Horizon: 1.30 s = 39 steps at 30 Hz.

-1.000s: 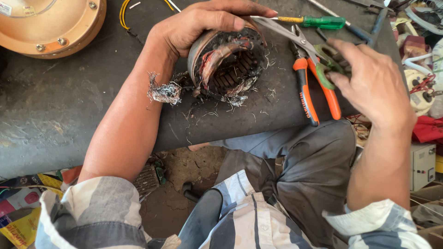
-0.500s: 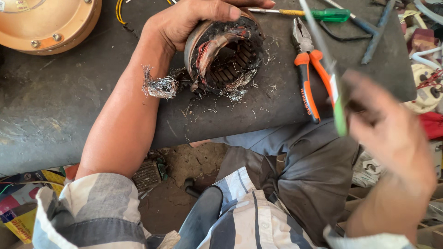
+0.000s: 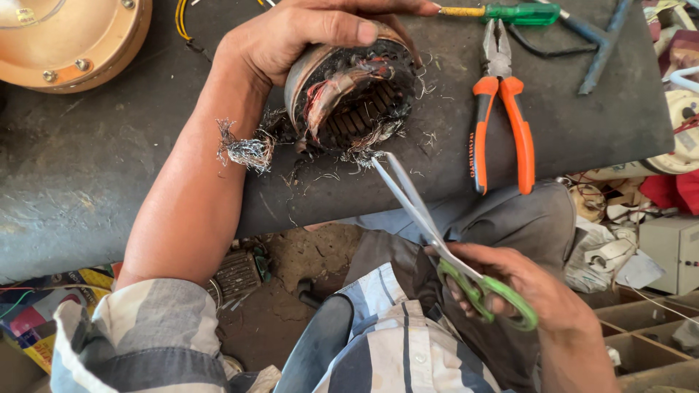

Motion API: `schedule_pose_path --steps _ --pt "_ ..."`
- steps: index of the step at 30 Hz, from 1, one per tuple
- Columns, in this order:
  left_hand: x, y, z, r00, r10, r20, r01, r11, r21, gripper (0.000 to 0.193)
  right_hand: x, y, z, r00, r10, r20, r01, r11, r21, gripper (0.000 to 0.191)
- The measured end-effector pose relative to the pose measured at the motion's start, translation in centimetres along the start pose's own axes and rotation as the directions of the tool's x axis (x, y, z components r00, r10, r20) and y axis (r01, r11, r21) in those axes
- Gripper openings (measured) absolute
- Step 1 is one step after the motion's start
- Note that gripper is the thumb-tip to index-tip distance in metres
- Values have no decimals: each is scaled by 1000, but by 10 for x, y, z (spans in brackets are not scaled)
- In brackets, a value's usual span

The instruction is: The person holds a burnt electric motor stator on a workbench and pulls out old copper windings by hand. They use pliers to grip and lever the windings, a screwdriver to pry them loose, and scissors to cut binding material, working the coils out one section at a time.

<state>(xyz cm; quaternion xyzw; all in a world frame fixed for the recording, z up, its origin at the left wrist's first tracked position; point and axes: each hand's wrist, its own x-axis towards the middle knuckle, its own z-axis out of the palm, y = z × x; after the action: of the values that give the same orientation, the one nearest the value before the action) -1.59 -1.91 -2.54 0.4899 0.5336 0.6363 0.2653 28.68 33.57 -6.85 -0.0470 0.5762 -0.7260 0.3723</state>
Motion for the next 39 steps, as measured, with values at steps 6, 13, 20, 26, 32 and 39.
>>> schedule_pose_path --steps 6,13,20,26,32,39 --pt "-1 3 3 1000 -7 2 7 1000 -8 59 7 -6 8 1000 -4 -23 9 974 225 81" --pt "-2 7 7 997 -71 -22 70 997 -24 61 -2 -17 8 991 -125 -41 132 951 279 57" --pt "-3 7 7 998 -55 -14 55 998 -20 58 -7 -16 9 986 -60 -154 99 961 259 58" --pt "-2 2 3 997 -68 -32 66 996 -62 57 18 -10 17 997 61 -51 -57 996 66 83" --pt "-2 -4 1 992 -108 -65 98 984 -151 57 60 26 28 964 -256 -73 203 885 -419 89" --pt "-1 -8 -1 997 -27 -73 22 996 -81 56 91 44 45 956 -278 -93 258 948 -187 100"
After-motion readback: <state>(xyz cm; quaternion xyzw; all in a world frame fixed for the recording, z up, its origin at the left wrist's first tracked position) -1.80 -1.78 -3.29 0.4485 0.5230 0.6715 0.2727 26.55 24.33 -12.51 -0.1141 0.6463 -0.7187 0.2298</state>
